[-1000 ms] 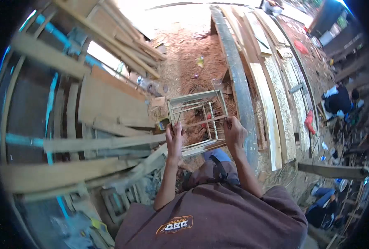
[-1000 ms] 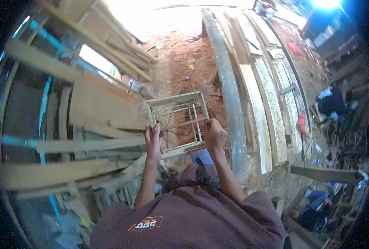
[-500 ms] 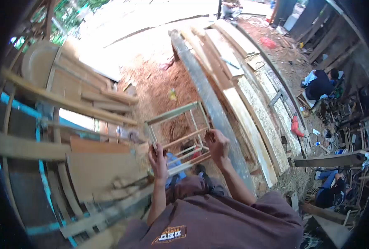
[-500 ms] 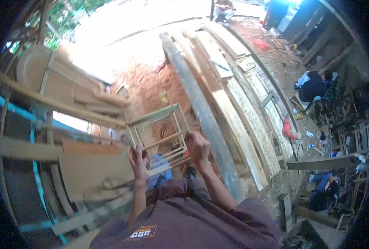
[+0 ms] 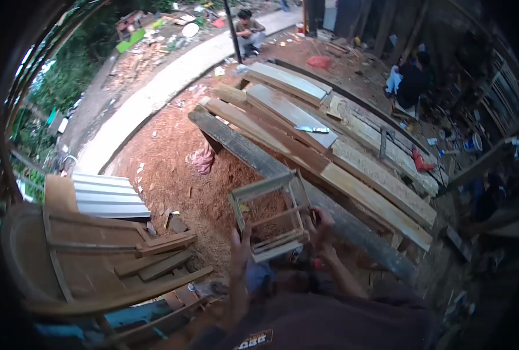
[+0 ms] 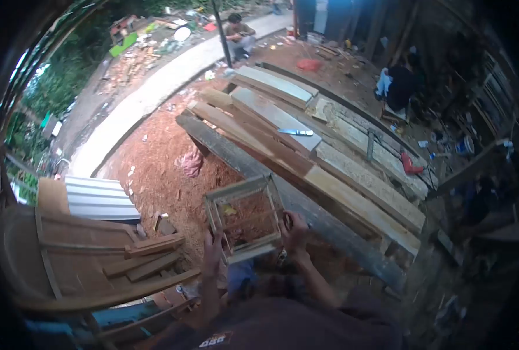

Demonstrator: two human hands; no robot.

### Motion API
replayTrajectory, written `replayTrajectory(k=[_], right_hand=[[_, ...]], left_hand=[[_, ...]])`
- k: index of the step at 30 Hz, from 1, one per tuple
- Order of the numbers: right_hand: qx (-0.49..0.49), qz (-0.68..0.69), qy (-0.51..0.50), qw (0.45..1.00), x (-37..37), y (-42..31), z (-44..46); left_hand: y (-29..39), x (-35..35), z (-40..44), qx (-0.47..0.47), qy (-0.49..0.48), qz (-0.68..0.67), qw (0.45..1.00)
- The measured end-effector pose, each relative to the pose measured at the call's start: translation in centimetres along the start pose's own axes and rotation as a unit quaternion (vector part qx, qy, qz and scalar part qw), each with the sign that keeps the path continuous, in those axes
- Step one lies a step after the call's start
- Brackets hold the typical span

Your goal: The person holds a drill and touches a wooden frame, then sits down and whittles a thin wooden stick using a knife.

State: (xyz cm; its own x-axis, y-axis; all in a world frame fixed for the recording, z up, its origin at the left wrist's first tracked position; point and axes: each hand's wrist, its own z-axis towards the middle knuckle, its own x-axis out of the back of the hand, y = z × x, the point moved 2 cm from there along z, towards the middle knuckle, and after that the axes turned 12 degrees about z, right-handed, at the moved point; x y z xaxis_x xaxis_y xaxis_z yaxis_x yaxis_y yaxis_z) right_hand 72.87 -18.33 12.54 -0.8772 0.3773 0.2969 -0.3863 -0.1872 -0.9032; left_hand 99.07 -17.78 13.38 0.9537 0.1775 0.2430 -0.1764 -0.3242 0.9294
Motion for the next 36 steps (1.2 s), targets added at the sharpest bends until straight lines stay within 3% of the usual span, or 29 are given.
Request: replayTrajectory(k=[1, 4, 9, 14, 17, 20, 23, 29, 36], right_hand=[[-0.023, -0.005, 0.015, 1.000, -1.6, -1.2, 0.0], [-0.029, -0.027, 0.067, 0.997, -5.6, -6.2, 3.4], [-0.044, -0.046, 0.141, 0.988, -7.4, -11.6, 5.4], [-0.083, -0.074, 0.220, 0.969, -6.2, -13.7, 4.7], [-0.052, -0.093, 0.292, 0.951, -5.6, -12.5, 3.9], [-0.035, -0.107, 0.329, 0.938, -4.8, -11.2, 3.2], [-0.043, -0.121, 0.366, 0.922, -4.0, -11.1, 3.8], [-0.030, -0.169, 0.415, 0.893, -0.9, -8.7, 7.1], [-0.061, -0.159, 0.465, 0.869, 6.2, 0.0, 14.1]], left_hand=[[0.8, 1.6, 1.4, 0.028, -0.042, 0.034, 0.998], [4.7, 4.9, 6.9, -0.013, -0.105, -0.006, 0.994], [11.6, 5.8, 10.1, -0.065, -0.132, -0.076, 0.986], [10.9, 3.7, 14.1, -0.046, -0.240, -0.006, 0.970], [11.6, 2.5, 14.8, -0.043, -0.309, 0.052, 0.949], [12.4, 1.2, 15.6, -0.116, -0.383, 0.112, 0.910], [12.9, -0.8, 16.4, -0.158, -0.397, 0.084, 0.900], [14.0, -7.5, 18.4, -0.128, -0.428, 0.027, 0.895], [15.5, -20.4, 21.9, -0.105, -0.492, 0.003, 0.864]])
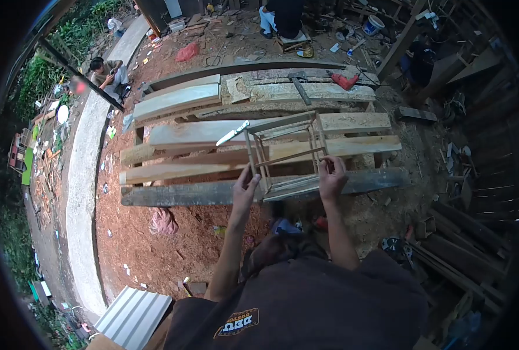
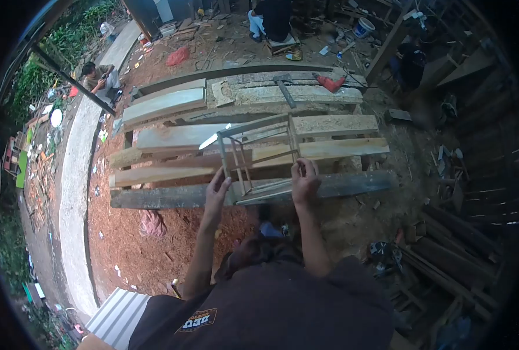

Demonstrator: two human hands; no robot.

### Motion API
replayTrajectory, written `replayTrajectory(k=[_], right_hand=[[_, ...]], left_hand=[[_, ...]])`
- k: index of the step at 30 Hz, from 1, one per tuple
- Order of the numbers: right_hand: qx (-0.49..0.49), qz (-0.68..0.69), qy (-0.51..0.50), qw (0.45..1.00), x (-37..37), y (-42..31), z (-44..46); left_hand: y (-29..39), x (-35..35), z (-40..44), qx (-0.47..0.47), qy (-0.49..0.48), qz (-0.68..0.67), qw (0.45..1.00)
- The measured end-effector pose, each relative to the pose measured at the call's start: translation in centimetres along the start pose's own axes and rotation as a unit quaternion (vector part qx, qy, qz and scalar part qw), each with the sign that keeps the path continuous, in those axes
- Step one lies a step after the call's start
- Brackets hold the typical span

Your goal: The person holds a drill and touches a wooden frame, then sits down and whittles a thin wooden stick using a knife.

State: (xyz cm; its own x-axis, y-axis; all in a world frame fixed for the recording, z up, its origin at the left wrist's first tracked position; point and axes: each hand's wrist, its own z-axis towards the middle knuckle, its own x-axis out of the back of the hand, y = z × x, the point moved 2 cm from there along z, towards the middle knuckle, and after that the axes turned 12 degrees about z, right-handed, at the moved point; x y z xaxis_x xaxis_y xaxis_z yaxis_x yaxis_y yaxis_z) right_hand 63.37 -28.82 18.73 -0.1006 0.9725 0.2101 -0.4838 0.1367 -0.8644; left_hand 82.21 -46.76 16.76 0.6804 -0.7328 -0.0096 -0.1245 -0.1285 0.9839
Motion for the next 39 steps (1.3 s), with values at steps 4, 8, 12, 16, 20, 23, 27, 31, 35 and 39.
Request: replayTrajectory(k=[4, 8, 12, 16, 20, 23, 27, 31, 35, 39], right_hand=[[-0.029, -0.019, 0.007, 0.999, -2.3, 5.5, 5.6], [-0.010, -0.066, 0.009, 0.998, -4.5, 12.1, 9.9], [-0.051, -0.068, -0.015, 0.996, -6.1, 16.5, 13.0], [-0.091, -0.047, -0.035, 0.994, -6.9, 19.4, 14.0], [-0.075, -0.110, -0.099, 0.986, -9.1, 18.6, 12.8], [-0.050, -0.098, -0.111, 0.988, -10.6, 17.0, 11.3], [-0.015, -0.117, -0.163, 0.980, -13.0, 15.1, 8.5], [-0.029, -0.138, -0.199, 0.970, -15.1, 11.8, 6.2], [0.032, -0.188, -0.183, 0.964, -16.8, 7.1, 4.7], [0.089, -0.217, -0.178, 0.956, -20.4, 4.2, 2.5]], left_hand=[[0.4, -3.6, 7.8, 0.041, -0.035, 0.012, 0.998], [-1.5, -6.2, 15.6, 0.086, -0.067, 0.015, 0.994], [-4.4, -8.2, 20.4, 0.089, -0.067, 0.059, 0.992], [-7.3, -9.1, 22.9, 0.047, -0.114, 0.067, 0.990], [-6.5, -10.3, 23.4, 0.091, -0.137, 0.087, 0.983], [-8.1, -9.4, 23.5, 0.059, -0.108, 0.096, 0.988], [-8.2, -7.7, 22.9, 0.025, -0.102, 0.123, 0.987], [-8.5, -4.5, 21.9, 0.031, -0.056, 0.143, 0.988], [-8.5, 1.2, 20.6, 0.009, -0.006, 0.145, 0.989], [-10.1, 8.2, 19.8, 0.012, 0.041, 0.135, 0.990]])
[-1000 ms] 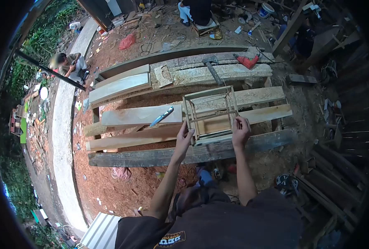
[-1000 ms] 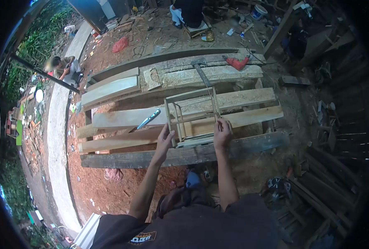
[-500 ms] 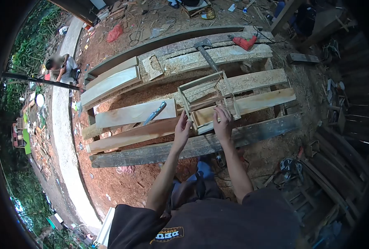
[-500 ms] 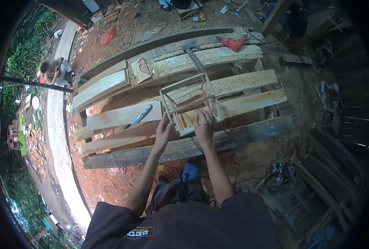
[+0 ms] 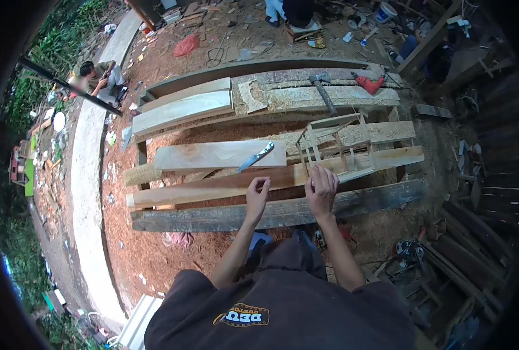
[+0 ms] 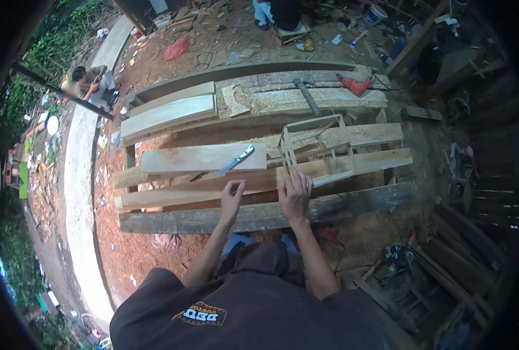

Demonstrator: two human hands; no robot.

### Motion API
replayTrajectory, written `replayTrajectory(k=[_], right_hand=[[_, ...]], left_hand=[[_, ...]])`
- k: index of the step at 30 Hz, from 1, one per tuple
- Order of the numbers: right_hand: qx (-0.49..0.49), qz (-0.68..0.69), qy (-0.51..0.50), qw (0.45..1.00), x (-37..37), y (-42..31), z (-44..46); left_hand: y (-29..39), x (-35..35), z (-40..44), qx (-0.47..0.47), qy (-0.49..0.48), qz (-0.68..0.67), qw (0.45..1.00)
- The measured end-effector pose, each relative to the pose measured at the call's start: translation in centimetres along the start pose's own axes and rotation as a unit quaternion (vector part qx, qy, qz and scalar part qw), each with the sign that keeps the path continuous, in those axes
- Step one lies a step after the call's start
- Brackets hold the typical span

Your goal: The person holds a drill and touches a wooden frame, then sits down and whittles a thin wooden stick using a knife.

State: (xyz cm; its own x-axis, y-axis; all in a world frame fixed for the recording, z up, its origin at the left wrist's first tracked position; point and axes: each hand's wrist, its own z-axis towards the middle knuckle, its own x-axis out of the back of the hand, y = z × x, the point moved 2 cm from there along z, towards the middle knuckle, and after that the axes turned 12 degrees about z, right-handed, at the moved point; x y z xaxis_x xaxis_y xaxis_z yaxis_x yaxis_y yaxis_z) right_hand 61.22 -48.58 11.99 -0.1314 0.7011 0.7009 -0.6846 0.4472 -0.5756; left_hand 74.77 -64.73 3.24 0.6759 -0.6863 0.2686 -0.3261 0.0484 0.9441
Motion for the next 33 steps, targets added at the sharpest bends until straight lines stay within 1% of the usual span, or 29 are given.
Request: replayTrajectory(k=[3, 5, 8, 11, 12, 15, 18, 19, 21, 25, 26, 27, 29, 31, 33], right_hand=[[0.000, -0.048, -0.004, 0.999, -4.4, -1.0, -1.3], [0.036, -0.006, -0.032, 0.999, -6.5, -3.7, -0.5], [-0.013, 0.091, -0.107, 0.990, -11.6, -4.8, -0.5], [0.001, 0.097, -0.136, 0.986, -18.4, -3.1, 0.4], [-0.006, 0.086, -0.149, 0.985, -20.9, -2.1, 0.7], [-0.016, -0.003, -0.181, 0.983, -26.9, 0.2, 1.7], [0.017, -0.108, -0.207, 0.972, -30.4, 0.6, 0.6], [0.001, -0.104, -0.209, 0.972, -30.9, 0.5, 0.7], [-0.036, -0.095, -0.223, 0.969, -31.3, 0.3, -0.4], [0.041, -0.154, -0.193, 0.968, -30.2, 1.0, -1.2], [0.045, -0.109, -0.141, 0.983, -30.0, 1.1, -1.3], [0.036, -0.064, -0.122, 0.990, -29.0, 0.6, -1.4], [0.006, 0.021, -0.082, 0.996, -25.8, -1.8, -2.4], [-0.092, 0.055, -0.095, 0.990, -22.5, -4.7, -4.3], [-0.154, 0.091, -0.060, 0.982, -18.5, -8.0, -6.1]], left_hand=[[-1.9, 4.6, 0.4, 0.035, -0.012, -0.016, 0.999], [-4.4, 6.7, 2.0, 0.020, -0.002, 0.024, 1.000], [-5.0, 10.0, 3.8, -0.001, 0.004, 0.051, 0.999], [-7.7, 11.5, 5.9, -0.022, 0.018, 0.029, 0.999], [-7.9, 12.1, 6.4, -0.017, 0.020, 0.045, 0.999], [-10.1, 13.3, 7.6, 0.006, 0.000, 0.032, 0.999], [-11.6, 14.0, 7.9, 0.031, -0.017, 0.051, 0.998], [-11.9, 14.3, 8.0, 0.037, -0.025, 0.059, 0.997], [-12.3, 14.9, 7.4, 0.048, -0.031, 0.041, 0.998], [-12.0, 15.2, 8.1, 0.052, -0.036, 0.033, 0.997], [-12.0, 15.6, 7.9, 0.054, -0.041, 0.037, 0.997], [-12.0, 15.9, 8.0, 0.056, -0.049, 0.042, 0.996], [-10.2, 16.5, 7.9, 0.049, -0.057, 0.046, 0.996], [-8.4, 16.6, 7.6, 0.025, -0.067, 0.025, 0.997], [-7.0, 16.4, 6.7, 0.021, -0.100, 0.013, 0.995]])
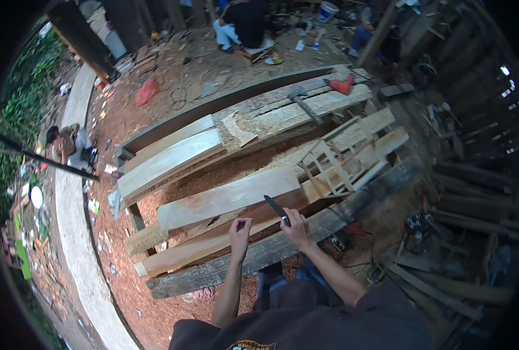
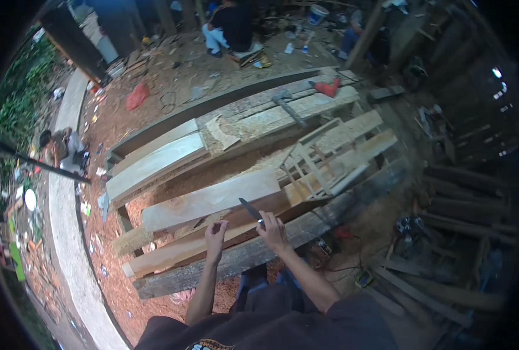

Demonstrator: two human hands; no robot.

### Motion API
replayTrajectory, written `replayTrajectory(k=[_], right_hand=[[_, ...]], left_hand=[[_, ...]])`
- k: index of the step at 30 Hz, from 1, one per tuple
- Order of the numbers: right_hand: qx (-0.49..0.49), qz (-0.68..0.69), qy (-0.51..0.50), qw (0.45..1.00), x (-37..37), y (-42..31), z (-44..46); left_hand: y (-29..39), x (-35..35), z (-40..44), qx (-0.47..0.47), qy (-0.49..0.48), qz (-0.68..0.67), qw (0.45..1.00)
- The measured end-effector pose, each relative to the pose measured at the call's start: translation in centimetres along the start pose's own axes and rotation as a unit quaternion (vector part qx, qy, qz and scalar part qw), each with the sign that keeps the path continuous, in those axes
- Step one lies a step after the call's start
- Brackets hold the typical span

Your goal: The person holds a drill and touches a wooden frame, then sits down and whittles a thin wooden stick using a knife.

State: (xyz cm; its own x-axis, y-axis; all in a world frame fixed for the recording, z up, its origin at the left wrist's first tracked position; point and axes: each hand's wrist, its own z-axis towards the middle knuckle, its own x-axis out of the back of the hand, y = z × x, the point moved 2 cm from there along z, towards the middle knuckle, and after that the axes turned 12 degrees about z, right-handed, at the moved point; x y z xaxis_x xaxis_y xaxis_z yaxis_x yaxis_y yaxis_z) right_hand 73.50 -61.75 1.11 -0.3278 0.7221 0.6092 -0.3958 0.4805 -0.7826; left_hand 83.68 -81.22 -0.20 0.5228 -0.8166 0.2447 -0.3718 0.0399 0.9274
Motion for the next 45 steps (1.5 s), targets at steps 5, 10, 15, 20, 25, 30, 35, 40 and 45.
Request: replayTrajectory(k=[5, 10, 15, 20, 25, 30, 35, 40, 45], right_hand=[[-0.082, 0.064, 0.111, 0.988, 7.3, -4.1, -7.2], [-0.151, 0.047, 0.194, 0.968, 14.1, -2.9, -11.0], [-0.135, 0.070, 0.279, 0.948, 20.9, -1.1, -12.6], [-0.129, 0.059, 0.295, 0.945, 25.5, 3.9, -17.3], [-0.178, 0.076, 0.294, 0.936, 30.9, 10.1, -22.9], [-0.280, 0.140, 0.318, 0.895, 36.7, 14.4, -28.3], [-0.289, 0.107, 0.402, 0.862, 40.4, 18.5, -32.7], [-0.272, 0.114, 0.473, 0.831, 44.1, 21.2, -34.1], [-0.239, 0.100, 0.552, 0.792, 48.8, 23.0, -35.0]], left_hand=[[4.7, -3.0, -2.7, -0.070, -0.067, -0.022, 0.995], [7.7, -8.1, -6.0, -0.102, -0.119, -0.025, 0.987], [11.2, -15.0, -9.8, -0.114, -0.183, -0.021, 0.976], [13.4, -22.7, -13.8, -0.146, -0.228, 0.013, 0.963], [10.7, -30.9, -17.8, -0.102, -0.253, 0.049, 0.961], [8.8, -38.5, -22.9, -0.031, -0.285, 0.014, 0.958], [11.0, -45.5, -26.3, -0.046, -0.354, 0.071, 0.932], [16.2, -51.7, -27.4, -0.113, -0.386, 0.156, 0.902], [18.9, -59.0, -27.2, -0.137, -0.417, 0.083, 0.895]])
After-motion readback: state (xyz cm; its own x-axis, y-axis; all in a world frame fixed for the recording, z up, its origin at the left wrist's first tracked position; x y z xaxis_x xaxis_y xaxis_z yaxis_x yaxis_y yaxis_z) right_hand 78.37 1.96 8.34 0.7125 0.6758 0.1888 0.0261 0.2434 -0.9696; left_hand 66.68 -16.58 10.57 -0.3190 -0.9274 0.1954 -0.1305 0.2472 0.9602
